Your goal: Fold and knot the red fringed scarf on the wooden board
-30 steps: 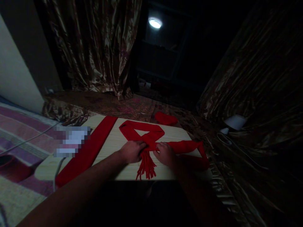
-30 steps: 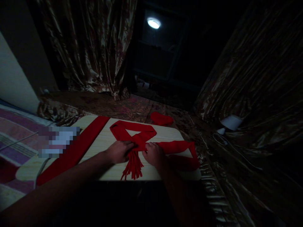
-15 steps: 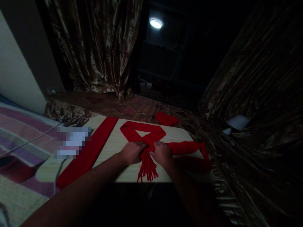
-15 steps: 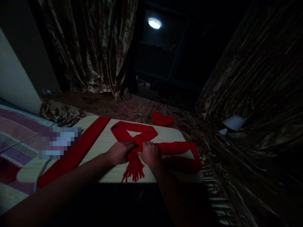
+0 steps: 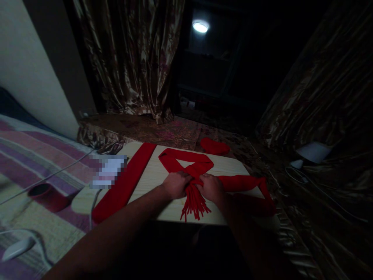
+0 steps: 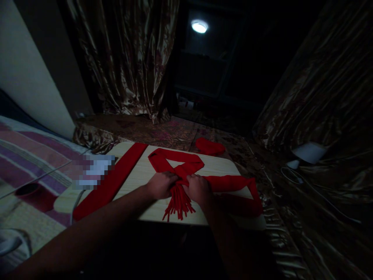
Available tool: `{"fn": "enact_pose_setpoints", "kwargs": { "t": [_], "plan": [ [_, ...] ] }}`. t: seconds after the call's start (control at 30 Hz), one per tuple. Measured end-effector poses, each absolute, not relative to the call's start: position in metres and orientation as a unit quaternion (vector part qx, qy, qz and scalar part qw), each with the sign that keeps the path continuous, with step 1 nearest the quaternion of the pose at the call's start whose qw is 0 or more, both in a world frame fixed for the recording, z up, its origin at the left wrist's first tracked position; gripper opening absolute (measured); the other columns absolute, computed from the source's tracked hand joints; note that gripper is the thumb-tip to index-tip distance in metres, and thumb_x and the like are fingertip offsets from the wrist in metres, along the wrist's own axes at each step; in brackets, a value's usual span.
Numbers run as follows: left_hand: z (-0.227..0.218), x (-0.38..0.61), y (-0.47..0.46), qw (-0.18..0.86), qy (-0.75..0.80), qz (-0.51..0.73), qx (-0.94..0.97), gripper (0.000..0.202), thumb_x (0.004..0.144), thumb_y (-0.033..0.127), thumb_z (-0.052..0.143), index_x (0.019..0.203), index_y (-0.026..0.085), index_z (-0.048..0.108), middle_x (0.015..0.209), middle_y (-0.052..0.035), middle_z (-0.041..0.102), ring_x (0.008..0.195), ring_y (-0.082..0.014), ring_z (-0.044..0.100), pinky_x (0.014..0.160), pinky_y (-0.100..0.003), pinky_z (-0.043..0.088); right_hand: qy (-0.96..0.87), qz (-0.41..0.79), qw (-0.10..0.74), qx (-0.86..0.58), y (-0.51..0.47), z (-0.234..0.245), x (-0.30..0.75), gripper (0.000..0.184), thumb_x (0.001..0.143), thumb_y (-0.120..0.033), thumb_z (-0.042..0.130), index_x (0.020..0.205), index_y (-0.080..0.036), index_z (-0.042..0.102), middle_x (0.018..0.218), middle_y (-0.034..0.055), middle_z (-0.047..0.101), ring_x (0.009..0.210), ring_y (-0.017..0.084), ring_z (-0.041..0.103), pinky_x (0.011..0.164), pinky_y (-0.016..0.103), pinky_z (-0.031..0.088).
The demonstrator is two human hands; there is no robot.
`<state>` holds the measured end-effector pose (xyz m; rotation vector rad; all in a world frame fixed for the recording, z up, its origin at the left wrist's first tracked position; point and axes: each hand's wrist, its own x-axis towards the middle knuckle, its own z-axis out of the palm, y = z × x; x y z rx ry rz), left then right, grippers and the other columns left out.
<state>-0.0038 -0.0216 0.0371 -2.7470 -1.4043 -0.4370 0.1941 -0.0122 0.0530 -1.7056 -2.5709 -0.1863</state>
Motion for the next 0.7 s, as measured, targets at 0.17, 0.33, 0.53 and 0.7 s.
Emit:
{"fn": "enact_pose_setpoints", "kwargs": {
  "t": [0.17, 0.33, 0.53, 0.7],
  "plan": [
    [0.037, -0.005, -0.024, 0.016, -0.446, -0.142, -0.883, 0.042, 0.081, 0.040, 0.060, 0.119, 0.023, 0.064, 0.106, -0.0095, 0.071, 0.097, -0.0296, 0.067, 0.074, -0.038, 0.055, -0.834, -0.064, 0.031, -0.547, -0.017, 0.050, 0.194, 0.031, 0.089, -0.046, 0.060, 0.101, -0.019, 0.067, 0.103, 0.0115, 0.071, 0.099, 0.025, 0.064, 0.084, 0.033, 0.043],
    [0.037, -0.002, -0.024, 0.010, -0.461, -0.136, -0.877, 0.042, 0.079, 0.041, 0.063, 0.117, 0.022, 0.066, 0.106, -0.0105, 0.072, 0.099, -0.0297, 0.067, 0.079, -0.038, 0.054, -0.821, -0.071, 0.038, -0.565, -0.013, 0.048, 0.188, 0.038, 0.088, -0.053, 0.059, 0.100, -0.018, 0.068, 0.101, 0.0131, 0.071, 0.096, 0.027, 0.065, 0.082, 0.035, 0.044],
    [0.030, 0.001, -0.025, 0.000, -0.489, -0.156, -0.858, 0.031, 0.088, 0.035, 0.055, 0.113, 0.023, 0.068, 0.105, -0.0108, 0.073, 0.099, -0.0289, 0.068, 0.079, -0.037, 0.053, -0.848, -0.020, 0.071, -0.525, -0.006, 0.041, 0.209, 0.027, 0.091, -0.046, 0.061, 0.098, -0.022, 0.071, 0.099, 0.0077, 0.072, 0.095, 0.023, 0.064, 0.083, 0.031, 0.043],
    [0.027, -0.001, -0.027, -0.027, -0.513, -0.179, -0.839, 0.035, 0.086, 0.035, 0.056, 0.118, 0.024, 0.067, 0.111, -0.0101, 0.073, 0.103, -0.0281, 0.068, 0.081, -0.036, 0.052, -0.853, -0.028, 0.143, -0.501, -0.004, 0.019, 0.240, 0.017, 0.091, -0.018, 0.057, 0.101, -0.021, 0.070, 0.105, 0.0059, 0.070, 0.104, 0.020, 0.059, 0.091, 0.028, 0.041]
  ]
}}
